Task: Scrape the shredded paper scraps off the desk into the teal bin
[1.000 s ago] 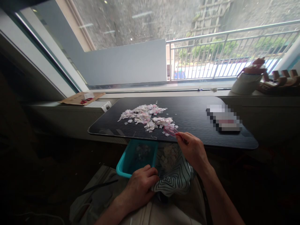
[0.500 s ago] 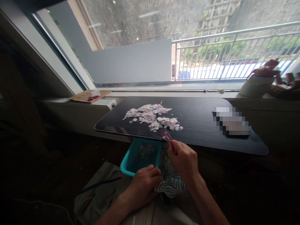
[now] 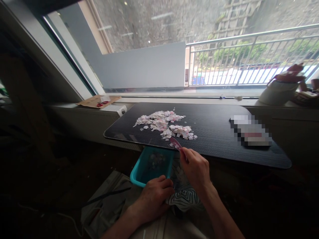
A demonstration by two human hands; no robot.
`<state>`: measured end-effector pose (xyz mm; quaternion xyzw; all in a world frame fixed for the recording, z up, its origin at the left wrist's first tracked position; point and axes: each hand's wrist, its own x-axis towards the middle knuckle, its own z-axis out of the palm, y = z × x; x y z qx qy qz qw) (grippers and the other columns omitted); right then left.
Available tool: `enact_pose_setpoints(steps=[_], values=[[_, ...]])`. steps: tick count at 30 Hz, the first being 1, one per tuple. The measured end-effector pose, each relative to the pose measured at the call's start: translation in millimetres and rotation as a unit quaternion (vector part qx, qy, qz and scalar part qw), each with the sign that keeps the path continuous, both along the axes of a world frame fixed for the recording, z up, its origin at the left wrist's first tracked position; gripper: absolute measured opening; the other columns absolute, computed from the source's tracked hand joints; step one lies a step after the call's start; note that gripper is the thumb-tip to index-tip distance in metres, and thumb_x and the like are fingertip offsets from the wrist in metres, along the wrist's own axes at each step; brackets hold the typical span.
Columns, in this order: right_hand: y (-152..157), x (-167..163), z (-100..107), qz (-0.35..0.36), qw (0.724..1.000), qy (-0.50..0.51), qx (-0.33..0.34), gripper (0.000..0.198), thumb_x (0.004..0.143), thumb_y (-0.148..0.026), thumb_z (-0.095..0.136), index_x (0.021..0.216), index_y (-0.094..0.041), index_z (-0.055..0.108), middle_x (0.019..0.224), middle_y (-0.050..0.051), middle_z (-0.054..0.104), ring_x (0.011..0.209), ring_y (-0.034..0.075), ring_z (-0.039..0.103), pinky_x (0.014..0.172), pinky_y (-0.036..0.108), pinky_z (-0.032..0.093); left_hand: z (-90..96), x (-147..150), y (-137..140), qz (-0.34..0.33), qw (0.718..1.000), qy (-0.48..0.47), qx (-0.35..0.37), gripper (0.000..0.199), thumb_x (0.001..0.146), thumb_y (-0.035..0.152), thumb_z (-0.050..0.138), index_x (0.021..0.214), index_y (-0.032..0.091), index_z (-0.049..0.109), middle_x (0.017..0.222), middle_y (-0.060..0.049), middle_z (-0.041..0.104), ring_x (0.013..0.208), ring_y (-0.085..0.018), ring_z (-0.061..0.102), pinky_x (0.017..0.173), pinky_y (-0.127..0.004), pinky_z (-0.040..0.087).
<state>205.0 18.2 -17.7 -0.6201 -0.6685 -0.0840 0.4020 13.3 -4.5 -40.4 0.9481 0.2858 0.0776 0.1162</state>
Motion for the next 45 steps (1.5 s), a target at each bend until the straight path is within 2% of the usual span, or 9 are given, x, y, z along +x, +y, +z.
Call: enact_pose_setpoints(steps=[6,10,15,22,28,33,37,42,45], values=[[-21,13,-2,-0.043,0.998,-0.018,0.033,0.019,0.088,-0.028,0.052,0.087,-0.017,0.068,0.072,0.003,0.069,0.056,0.013,0.060,0.057,0.025,0.040,0.3,2,0,0.005,1.000,-0.006,0.005,0.007,0.082,0.023,0.061,0.079,0.019,0.056,0.088,-0.002,0.057,0.082,-0.019,0.048,0.067,-0.029,0.039],[-27,4,-4,-0.037,0.998,-0.029,0.042,0.018,0.088,-0.027,0.052,0.085,-0.017,0.067,0.070,0.002,0.069,0.054,0.013,0.060,0.055,0.025,0.038,0.7,3,-1,0.007,1.000,-0.003,0.007,0.009,0.083,0.024,0.060,0.078,0.019,0.055,0.088,-0.002,0.056,0.081,-0.019,0.047,0.066,-0.029,0.038],[-12,-15,-4,-0.010,0.998,-0.035,0.046,0.019,0.090,-0.024,0.049,0.087,-0.017,0.066,0.067,0.001,0.068,0.055,0.012,0.060,0.056,0.024,0.038,-0.9,2,0,0.006,1.000,0.001,0.005,0.010,0.085,0.026,0.058,0.079,0.019,0.055,0.089,-0.002,0.056,0.083,-0.019,0.047,0.068,-0.029,0.040],[-3,-6,-3,-0.033,0.998,-0.043,0.039,0.020,0.090,-0.028,0.049,0.085,-0.017,0.066,0.072,0.003,0.069,0.056,0.014,0.061,0.056,0.025,0.038,-1.1,1,1,-0.002,1.000,0.000,-0.002,0.008,0.085,0.026,0.058,0.082,0.019,0.056,0.094,-0.002,0.057,0.086,-0.019,0.048,0.070,-0.029,0.040],[-8,-8,-1,0.072,0.997,0.020,-0.006,0.020,0.090,-0.026,0.048,0.088,-0.017,0.066,0.071,0.002,0.066,0.058,0.012,0.059,0.060,0.023,0.041,-0.6,1,0,0.003,1.000,0.016,0.003,0.006,0.081,0.023,0.061,0.082,0.019,0.056,0.092,-0.002,0.056,0.085,-0.019,0.047,0.070,-0.029,0.041],[-6,-9,1,0.075,0.996,0.044,-0.027,0.020,0.090,-0.028,0.048,0.089,-0.019,0.066,0.075,0.003,0.067,0.061,0.012,0.058,0.063,0.023,0.043,-1.8,1,0,0.002,1.000,0.009,0.008,0.009,0.080,0.024,0.063,0.081,0.019,0.055,0.092,-0.001,0.057,0.084,-0.019,0.047,0.069,-0.029,0.040],[-4,-7,5,0.112,0.992,0.032,-0.049,0.021,0.090,-0.028,0.048,0.088,-0.020,0.067,0.072,0.002,0.066,0.058,0.011,0.056,0.060,0.022,0.042,-1.4,1,0,0.008,1.000,0.017,0.004,0.009,0.081,0.025,0.062,0.080,0.020,0.056,0.091,-0.001,0.057,0.083,-0.019,0.047,0.069,-0.030,0.040],[13,2,15,0.046,0.999,-0.002,-0.022,0.023,0.089,-0.031,0.048,0.087,-0.022,0.069,0.077,0.002,0.068,0.061,0.012,0.058,0.059,0.023,0.039,-1.1,1,0,0.004,1.000,0.015,-0.003,0.009,0.085,0.028,0.059,0.082,0.020,0.057,0.090,-0.002,0.056,0.085,-0.020,0.047,0.069,-0.030,0.040],[23,4,19,0.051,0.997,-0.021,-0.049,0.024,0.089,-0.032,0.047,0.086,-0.023,0.069,0.080,0.002,0.069,0.063,0.013,0.060,0.057,0.024,0.038,-3.0,1,0,0.006,1.000,-0.003,0.002,0.009,0.083,0.026,0.061,0.081,0.020,0.056,0.090,-0.001,0.056,0.084,-0.019,0.047,0.070,-0.029,0.040]])
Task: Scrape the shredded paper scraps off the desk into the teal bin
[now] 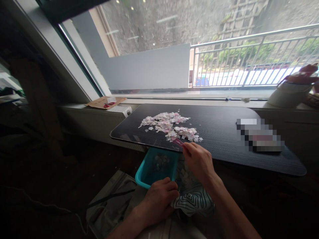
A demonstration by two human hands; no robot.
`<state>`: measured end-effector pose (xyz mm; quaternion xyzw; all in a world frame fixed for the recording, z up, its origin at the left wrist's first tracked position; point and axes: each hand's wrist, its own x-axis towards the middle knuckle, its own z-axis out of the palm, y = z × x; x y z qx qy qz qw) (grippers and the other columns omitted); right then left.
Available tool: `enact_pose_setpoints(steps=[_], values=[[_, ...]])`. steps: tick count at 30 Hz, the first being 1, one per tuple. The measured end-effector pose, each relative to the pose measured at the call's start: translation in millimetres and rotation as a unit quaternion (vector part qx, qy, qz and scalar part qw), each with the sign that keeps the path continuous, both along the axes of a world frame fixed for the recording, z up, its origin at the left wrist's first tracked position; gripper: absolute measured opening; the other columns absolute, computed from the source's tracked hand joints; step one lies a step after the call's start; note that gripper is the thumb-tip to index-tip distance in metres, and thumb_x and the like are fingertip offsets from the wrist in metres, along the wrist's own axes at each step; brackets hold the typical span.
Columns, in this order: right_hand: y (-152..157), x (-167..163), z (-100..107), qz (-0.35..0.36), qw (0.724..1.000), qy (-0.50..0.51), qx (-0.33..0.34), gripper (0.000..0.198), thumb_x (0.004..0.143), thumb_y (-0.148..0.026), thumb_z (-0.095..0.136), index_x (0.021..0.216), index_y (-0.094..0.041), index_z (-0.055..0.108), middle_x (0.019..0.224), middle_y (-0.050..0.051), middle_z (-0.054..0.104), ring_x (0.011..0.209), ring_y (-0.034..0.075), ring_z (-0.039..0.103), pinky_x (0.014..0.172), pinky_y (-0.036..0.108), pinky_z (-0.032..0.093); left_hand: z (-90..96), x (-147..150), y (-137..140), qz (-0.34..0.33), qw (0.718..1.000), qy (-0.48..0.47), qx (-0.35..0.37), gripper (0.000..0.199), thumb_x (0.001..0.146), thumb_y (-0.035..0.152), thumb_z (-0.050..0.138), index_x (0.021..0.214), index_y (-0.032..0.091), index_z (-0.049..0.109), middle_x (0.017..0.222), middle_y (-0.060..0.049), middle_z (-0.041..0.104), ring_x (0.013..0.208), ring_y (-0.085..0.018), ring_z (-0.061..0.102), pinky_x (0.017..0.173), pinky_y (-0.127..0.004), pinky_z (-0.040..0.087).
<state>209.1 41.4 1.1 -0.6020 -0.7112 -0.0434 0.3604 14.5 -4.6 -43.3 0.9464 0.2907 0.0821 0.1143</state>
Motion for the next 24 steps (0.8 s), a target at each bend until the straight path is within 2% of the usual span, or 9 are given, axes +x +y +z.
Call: enact_pose_setpoints(steps=[3,8,13,17,21,24], values=[[3,0,1,0.025,0.999,0.021,-0.024,0.025,0.089,-0.032,0.047,0.084,-0.023,0.069,0.077,0.002,0.068,0.062,0.013,0.059,0.058,0.023,0.039,-1.4,0,0,0.004,1.000,-0.008,0.000,0.011,0.080,0.025,0.064,0.079,0.020,0.055,0.089,0.001,0.056,0.083,-0.018,0.047,0.069,-0.029,0.039],[3,2,3,0.009,0.999,0.032,-0.023,0.024,0.088,-0.032,0.047,0.086,-0.023,0.069,0.080,0.002,0.070,0.064,0.014,0.060,0.059,0.024,0.039,-0.7,-1,-1,0.005,1.000,-0.011,-0.004,0.010,0.079,0.024,0.065,0.080,0.020,0.055,0.090,0.000,0.057,0.084,-0.019,0.048,0.069,-0.029,0.038],[5,3,9,-0.020,0.999,0.023,-0.028,0.021,0.085,-0.032,0.049,0.081,-0.023,0.069,0.070,0.000,0.066,0.060,0.014,0.057,0.058,0.025,0.038,-1.3,0,-1,0.006,1.000,-0.018,-0.003,0.012,0.081,0.026,0.064,0.078,0.020,0.054,0.089,0.001,0.057,0.083,-0.018,0.047,0.069,-0.029,0.038],[4,4,9,0.008,0.999,0.031,-0.042,0.023,0.086,-0.031,0.048,0.082,-0.022,0.069,0.072,0.001,0.066,0.061,0.013,0.057,0.059,0.025,0.038,-3.2,-1,-1,0.009,1.000,-0.019,0.001,0.012,0.079,0.025,0.065,0.079,0.020,0.054,0.090,0.001,0.056,0.083,-0.018,0.047,0.069,-0.029,0.037],[2,5,11,-0.028,0.998,0.028,-0.049,0.021,0.085,-0.032,0.051,0.082,-0.021,0.068,0.073,0.001,0.066,0.064,0.014,0.058,0.061,0.025,0.037,-3.8,0,-1,0.008,1.000,-0.019,-0.001,0.012,0.081,0.028,0.063,0.079,0.020,0.054,0.090,0.001,0.056,0.084,-0.018,0.047,0.068,-0.029,0.037],[4,3,12,-0.009,0.998,0.034,-0.057,0.022,0.086,-0.032,0.049,0.084,-0.021,0.068,0.075,0.001,0.065,0.064,0.014,0.057,0.062,0.025,0.037,-3.4,0,-1,0.014,1.000,-0.013,-0.001,0.013,0.083,0.028,0.063,0.078,0.020,0.054,0.089,0.002,0.056,0.083,-0.018,0.047,0.068,-0.029,0.037]])
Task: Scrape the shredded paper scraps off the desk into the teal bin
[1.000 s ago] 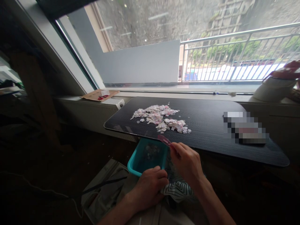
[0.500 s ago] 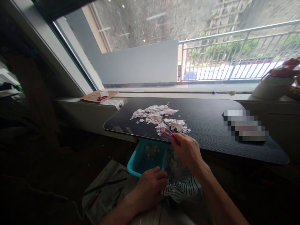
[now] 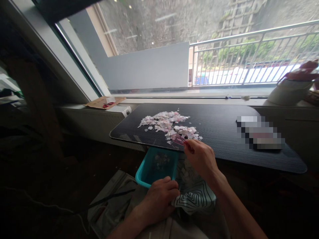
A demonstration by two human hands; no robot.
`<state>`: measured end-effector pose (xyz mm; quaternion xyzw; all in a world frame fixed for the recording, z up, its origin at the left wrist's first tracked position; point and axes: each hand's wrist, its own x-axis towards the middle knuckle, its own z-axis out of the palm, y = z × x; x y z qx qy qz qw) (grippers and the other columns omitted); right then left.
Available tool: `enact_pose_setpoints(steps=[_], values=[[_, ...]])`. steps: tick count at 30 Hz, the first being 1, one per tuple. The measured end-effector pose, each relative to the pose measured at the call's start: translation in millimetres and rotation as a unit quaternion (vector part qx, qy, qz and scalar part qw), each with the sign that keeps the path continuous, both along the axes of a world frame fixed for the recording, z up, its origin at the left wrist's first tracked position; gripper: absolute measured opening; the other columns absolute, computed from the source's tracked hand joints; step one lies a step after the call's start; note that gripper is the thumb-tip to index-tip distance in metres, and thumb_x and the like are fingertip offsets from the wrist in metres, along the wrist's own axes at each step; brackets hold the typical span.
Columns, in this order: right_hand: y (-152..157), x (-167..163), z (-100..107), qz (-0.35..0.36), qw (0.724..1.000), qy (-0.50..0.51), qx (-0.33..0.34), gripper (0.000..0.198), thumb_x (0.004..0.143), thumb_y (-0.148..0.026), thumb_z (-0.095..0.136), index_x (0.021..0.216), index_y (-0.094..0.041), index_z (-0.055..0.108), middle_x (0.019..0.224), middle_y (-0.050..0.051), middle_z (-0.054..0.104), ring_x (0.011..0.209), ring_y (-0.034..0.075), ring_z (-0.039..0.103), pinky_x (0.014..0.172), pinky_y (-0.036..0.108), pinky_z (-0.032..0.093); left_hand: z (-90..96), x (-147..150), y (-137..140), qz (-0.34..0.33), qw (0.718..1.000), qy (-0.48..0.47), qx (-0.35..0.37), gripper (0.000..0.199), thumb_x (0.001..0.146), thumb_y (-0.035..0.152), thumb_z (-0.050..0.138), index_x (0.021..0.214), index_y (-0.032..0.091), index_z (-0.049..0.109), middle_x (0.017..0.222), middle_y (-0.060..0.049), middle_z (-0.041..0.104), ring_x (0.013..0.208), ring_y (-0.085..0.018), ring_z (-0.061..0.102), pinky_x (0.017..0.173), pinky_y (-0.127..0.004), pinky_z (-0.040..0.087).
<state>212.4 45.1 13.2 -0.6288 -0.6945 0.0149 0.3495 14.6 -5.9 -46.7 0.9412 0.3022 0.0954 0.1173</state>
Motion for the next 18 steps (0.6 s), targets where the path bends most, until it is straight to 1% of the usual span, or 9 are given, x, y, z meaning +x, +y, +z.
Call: enact_pose_setpoints(steps=[3,6,9,14,16,18], values=[[2,-2,1,0.021,1.000,-0.004,-0.018,0.024,0.087,-0.032,0.047,0.085,-0.021,0.068,0.078,0.002,0.066,0.066,0.014,0.058,0.062,0.026,0.037,0.8,0,0,0.004,1.000,0.003,0.000,0.013,0.083,0.028,0.062,0.077,0.020,0.054,0.088,0.002,0.056,0.083,-0.018,0.047,0.069,-0.029,0.037],[1,0,4,-0.007,0.999,-0.028,-0.026,0.022,0.086,-0.032,0.049,0.084,-0.021,0.068,0.075,0.001,0.066,0.066,0.016,0.058,0.061,0.027,0.036,2.2,0,0,0.002,1.000,0.007,-0.001,0.012,0.084,0.028,0.061,0.078,0.020,0.054,0.089,0.002,0.056,0.084,-0.018,0.047,0.069,-0.029,0.037],[0,2,7,-0.028,0.999,-0.037,-0.016,0.021,0.085,-0.032,0.050,0.083,-0.021,0.068,0.074,0.001,0.065,0.065,0.016,0.057,0.061,0.027,0.035,3.7,1,0,0.000,1.000,0.019,-0.004,0.013,0.083,0.028,0.062,0.077,0.020,0.054,0.089,0.001,0.056,0.084,-0.018,0.047,0.068,-0.029,0.037],[5,-1,9,0.030,0.999,-0.025,-0.021,0.024,0.087,-0.031,0.047,0.087,-0.021,0.068,0.081,0.002,0.068,0.068,0.015,0.059,0.062,0.026,0.036,4.9,1,-1,0.005,1.000,0.022,-0.003,0.012,0.083,0.027,0.062,0.077,0.020,0.054,0.089,0.002,0.056,0.084,-0.018,0.047,0.067,-0.029,0.036],[7,-1,10,0.026,0.998,-0.046,-0.025,0.023,0.087,-0.030,0.047,0.086,-0.021,0.068,0.079,0.002,0.068,0.068,0.016,0.059,0.062,0.027,0.035,5.5,1,-1,0.002,1.000,0.020,-0.004,0.012,0.083,0.027,0.063,0.078,0.020,0.054,0.089,0.002,0.057,0.084,-0.017,0.047,0.067,-0.029,0.036],[7,0,13,0.003,0.997,-0.072,-0.023,0.022,0.086,-0.030,0.048,0.081,-0.020,0.068,0.076,0.002,0.067,0.067,0.017,0.059,0.061,0.028,0.034,6.3,1,-1,-0.001,1.000,0.021,-0.007,0.012,0.081,0.026,0.064,0.078,0.020,0.054,0.089,0.002,0.057,0.084,-0.017,0.048,0.067,-0.029,0.036]])
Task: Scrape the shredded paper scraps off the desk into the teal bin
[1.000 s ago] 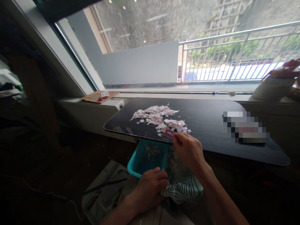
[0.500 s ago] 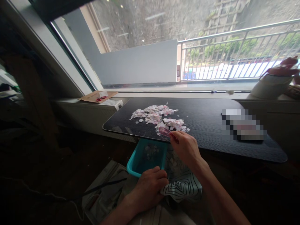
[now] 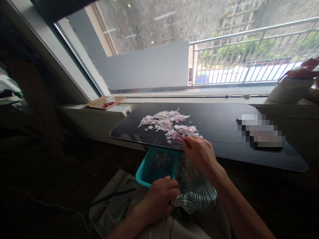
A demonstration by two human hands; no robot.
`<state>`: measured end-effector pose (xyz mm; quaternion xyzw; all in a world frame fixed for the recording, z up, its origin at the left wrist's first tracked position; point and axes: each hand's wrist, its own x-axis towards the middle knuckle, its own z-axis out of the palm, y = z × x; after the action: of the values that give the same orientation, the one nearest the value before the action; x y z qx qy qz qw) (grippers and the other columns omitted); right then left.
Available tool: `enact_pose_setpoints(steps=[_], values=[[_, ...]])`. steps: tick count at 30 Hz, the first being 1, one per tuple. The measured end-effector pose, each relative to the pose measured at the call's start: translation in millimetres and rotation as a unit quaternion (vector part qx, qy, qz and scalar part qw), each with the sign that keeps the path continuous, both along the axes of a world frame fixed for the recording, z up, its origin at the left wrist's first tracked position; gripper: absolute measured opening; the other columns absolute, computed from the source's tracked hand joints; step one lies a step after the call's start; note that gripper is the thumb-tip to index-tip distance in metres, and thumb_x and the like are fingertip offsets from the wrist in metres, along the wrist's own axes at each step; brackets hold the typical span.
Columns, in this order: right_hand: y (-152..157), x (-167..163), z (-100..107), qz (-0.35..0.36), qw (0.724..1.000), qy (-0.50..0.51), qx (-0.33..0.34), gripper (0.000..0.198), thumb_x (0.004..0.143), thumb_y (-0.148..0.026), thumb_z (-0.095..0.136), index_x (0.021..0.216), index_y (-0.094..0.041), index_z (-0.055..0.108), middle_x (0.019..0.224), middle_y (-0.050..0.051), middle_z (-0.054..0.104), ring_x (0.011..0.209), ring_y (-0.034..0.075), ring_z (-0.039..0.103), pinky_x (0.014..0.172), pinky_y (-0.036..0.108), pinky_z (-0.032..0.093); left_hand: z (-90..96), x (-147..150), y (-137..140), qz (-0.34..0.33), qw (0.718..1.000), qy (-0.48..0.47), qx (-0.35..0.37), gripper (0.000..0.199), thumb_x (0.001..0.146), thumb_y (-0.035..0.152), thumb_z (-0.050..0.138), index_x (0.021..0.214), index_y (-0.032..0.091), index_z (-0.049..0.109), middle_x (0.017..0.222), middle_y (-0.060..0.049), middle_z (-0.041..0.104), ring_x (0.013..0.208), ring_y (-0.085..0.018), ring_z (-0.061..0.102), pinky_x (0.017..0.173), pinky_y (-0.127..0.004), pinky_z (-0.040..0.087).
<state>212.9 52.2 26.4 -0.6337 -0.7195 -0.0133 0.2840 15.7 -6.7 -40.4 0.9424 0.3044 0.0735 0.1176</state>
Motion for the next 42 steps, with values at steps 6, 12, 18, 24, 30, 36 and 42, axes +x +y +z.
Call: enact_pose_setpoints(steps=[6,12,18,24,30,36,42], values=[[3,-1,2,0.041,0.999,0.008,0.006,0.023,0.088,-0.030,0.046,0.087,-0.021,0.068,0.082,0.003,0.069,0.070,0.016,0.060,0.063,0.026,0.035,0.2,0,0,0.006,1.000,0.007,0.001,0.012,0.081,0.027,0.065,0.078,0.021,0.055,0.089,0.002,0.057,0.085,-0.018,0.048,0.067,-0.030,0.036],[11,-5,4,0.027,1.000,-0.003,0.014,0.024,0.087,-0.029,0.046,0.083,-0.021,0.068,0.080,0.004,0.068,0.069,0.017,0.060,0.062,0.027,0.035,-0.2,0,0,0.004,1.000,0.018,0.000,0.011,0.080,0.026,0.065,0.079,0.021,0.055,0.090,0.003,0.056,0.085,-0.017,0.048,0.067,-0.031,0.037],[12,-12,12,0.076,0.997,0.000,-0.021,0.026,0.088,-0.029,0.045,0.075,-0.020,0.066,0.074,0.003,0.066,0.065,0.015,0.056,0.060,0.027,0.033,0.9,1,0,0.008,1.000,0.028,0.000,0.012,0.081,0.027,0.065,0.079,0.021,0.054,0.090,0.003,0.056,0.085,-0.017,0.047,0.066,-0.031,0.037],[11,-9,13,0.068,0.997,0.021,-0.024,0.025,0.087,-0.030,0.045,0.078,-0.020,0.066,0.076,0.003,0.066,0.065,0.014,0.055,0.060,0.026,0.033,2.5,0,1,0.000,0.999,0.034,-0.003,0.013,0.080,0.028,0.065,0.080,0.021,0.055,0.091,0.002,0.055,0.086,-0.017,0.047,0.067,-0.031,0.038],[8,1,17,0.068,0.997,0.008,-0.047,0.024,0.084,-0.030,0.047,0.071,-0.020,0.065,0.066,0.002,0.063,0.058,0.013,0.051,0.057,0.026,0.031,3.8,1,1,0.002,0.999,0.034,-0.008,0.011,0.082,0.028,0.064,0.081,0.021,0.055,0.091,0.001,0.056,0.086,-0.018,0.047,0.068,-0.030,0.038],[17,-5,18,0.064,0.998,0.007,-0.022,0.028,0.085,-0.030,0.044,0.070,-0.019,0.065,0.066,0.004,0.063,0.059,0.014,0.050,0.057,0.026,0.030,3.1,1,1,0.004,0.999,0.031,-0.008,0.013,0.080,0.028,0.065,0.079,0.021,0.055,0.090,0.001,0.057,0.086,-0.018,0.048,0.068,-0.030,0.038],[13,-5,22,0.073,0.995,0.001,-0.064,0.023,0.082,-0.030,0.047,0.068,-0.020,0.063,0.063,0.001,0.061,0.057,0.013,0.049,0.055,0.025,0.029,2.2,0,2,0.001,1.000,0.025,-0.004,0.015,0.078,0.028,0.067,0.079,0.021,0.054,0.090,0.002,0.057,0.085,-0.018,0.048,0.067,-0.030,0.038]])
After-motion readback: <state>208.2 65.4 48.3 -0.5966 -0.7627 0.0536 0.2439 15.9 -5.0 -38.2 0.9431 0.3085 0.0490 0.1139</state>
